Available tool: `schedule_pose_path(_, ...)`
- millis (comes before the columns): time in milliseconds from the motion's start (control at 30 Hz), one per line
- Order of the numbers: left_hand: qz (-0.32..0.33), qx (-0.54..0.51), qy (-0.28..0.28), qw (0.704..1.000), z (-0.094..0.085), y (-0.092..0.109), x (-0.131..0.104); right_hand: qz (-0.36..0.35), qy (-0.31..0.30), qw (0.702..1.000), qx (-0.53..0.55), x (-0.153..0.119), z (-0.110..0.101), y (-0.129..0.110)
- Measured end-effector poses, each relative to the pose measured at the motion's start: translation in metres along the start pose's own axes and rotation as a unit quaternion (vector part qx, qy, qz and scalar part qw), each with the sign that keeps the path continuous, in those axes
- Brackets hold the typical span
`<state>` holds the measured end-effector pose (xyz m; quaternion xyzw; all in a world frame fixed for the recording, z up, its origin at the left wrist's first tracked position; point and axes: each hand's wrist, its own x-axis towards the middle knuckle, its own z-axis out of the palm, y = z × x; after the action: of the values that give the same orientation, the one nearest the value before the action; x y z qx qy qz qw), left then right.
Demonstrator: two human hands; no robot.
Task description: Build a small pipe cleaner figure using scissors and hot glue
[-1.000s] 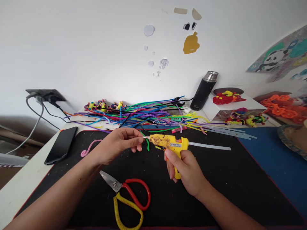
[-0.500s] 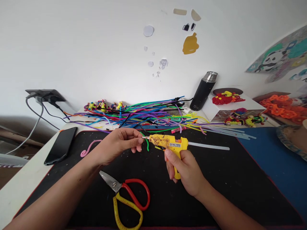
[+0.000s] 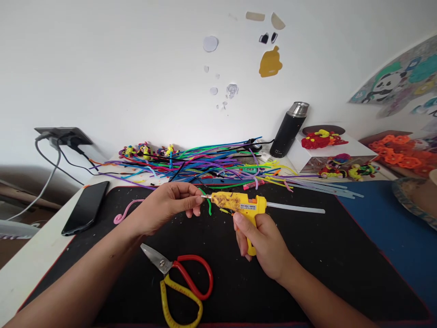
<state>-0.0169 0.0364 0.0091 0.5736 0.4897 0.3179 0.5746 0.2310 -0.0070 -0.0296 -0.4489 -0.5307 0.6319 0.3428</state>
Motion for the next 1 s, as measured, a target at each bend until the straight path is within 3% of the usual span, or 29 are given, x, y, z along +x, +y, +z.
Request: schedule_pose_path(1000,0.003,0.003,-0.008,1.000,0.0001,0.0018,0.0000,-0.003,-0.006,1.000,0.000,-0.0003,-0.0003,0.0025)
